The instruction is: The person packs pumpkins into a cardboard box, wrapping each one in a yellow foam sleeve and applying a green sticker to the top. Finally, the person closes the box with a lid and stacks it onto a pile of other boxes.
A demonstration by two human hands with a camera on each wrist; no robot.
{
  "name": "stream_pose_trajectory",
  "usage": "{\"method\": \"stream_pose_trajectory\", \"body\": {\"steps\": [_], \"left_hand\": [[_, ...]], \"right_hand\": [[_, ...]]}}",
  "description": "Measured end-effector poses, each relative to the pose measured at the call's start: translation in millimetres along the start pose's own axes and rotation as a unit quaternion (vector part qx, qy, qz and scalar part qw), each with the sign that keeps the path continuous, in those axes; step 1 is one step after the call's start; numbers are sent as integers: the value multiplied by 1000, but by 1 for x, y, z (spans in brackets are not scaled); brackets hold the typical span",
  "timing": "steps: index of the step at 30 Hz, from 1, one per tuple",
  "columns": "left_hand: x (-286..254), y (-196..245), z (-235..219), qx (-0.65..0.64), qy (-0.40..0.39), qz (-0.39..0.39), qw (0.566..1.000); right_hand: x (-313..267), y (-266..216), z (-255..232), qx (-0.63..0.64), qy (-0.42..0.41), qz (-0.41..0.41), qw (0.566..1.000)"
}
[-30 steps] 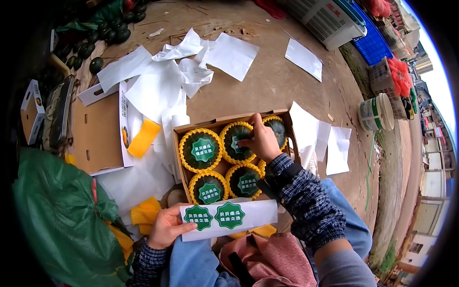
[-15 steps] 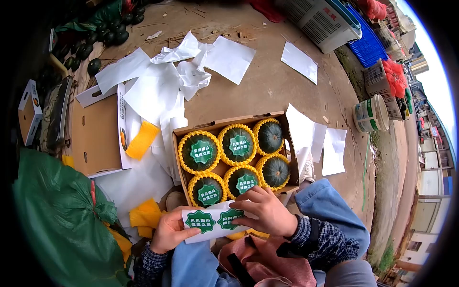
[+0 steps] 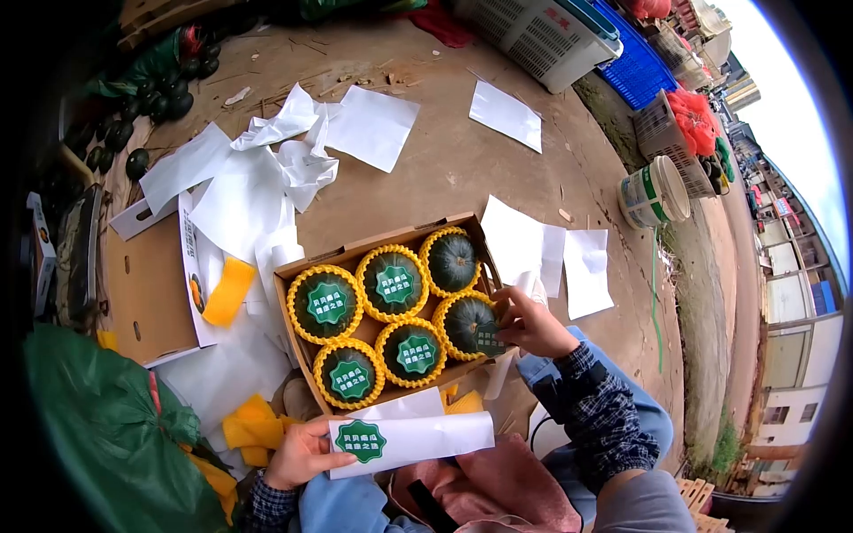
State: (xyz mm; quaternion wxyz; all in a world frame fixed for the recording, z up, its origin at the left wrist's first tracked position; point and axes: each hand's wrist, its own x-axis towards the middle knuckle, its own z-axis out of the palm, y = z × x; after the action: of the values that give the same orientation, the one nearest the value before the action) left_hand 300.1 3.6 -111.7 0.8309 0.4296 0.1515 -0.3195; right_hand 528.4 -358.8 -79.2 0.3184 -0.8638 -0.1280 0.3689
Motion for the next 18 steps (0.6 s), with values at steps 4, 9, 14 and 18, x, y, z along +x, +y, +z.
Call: {"method": "stream_pose_trajectory", "body": {"steps": [4, 9, 14, 18], "left_hand": [[-3, -1, -1, 18, -5, -7, 1000], [-2, -6, -2, -5, 4, -1, 1000], [0, -9, -3, 8, -18, 27, 999], [2, -7, -2, 46, -20, 41, 998]], "right_hand": [[32, 29, -1, -16, -36, -4, 999], [49, 40, 18, -27, -12, -9, 1000], [52, 17, 27, -284, 130, 83, 946], [26, -57, 45, -242, 29, 16, 970]]}}
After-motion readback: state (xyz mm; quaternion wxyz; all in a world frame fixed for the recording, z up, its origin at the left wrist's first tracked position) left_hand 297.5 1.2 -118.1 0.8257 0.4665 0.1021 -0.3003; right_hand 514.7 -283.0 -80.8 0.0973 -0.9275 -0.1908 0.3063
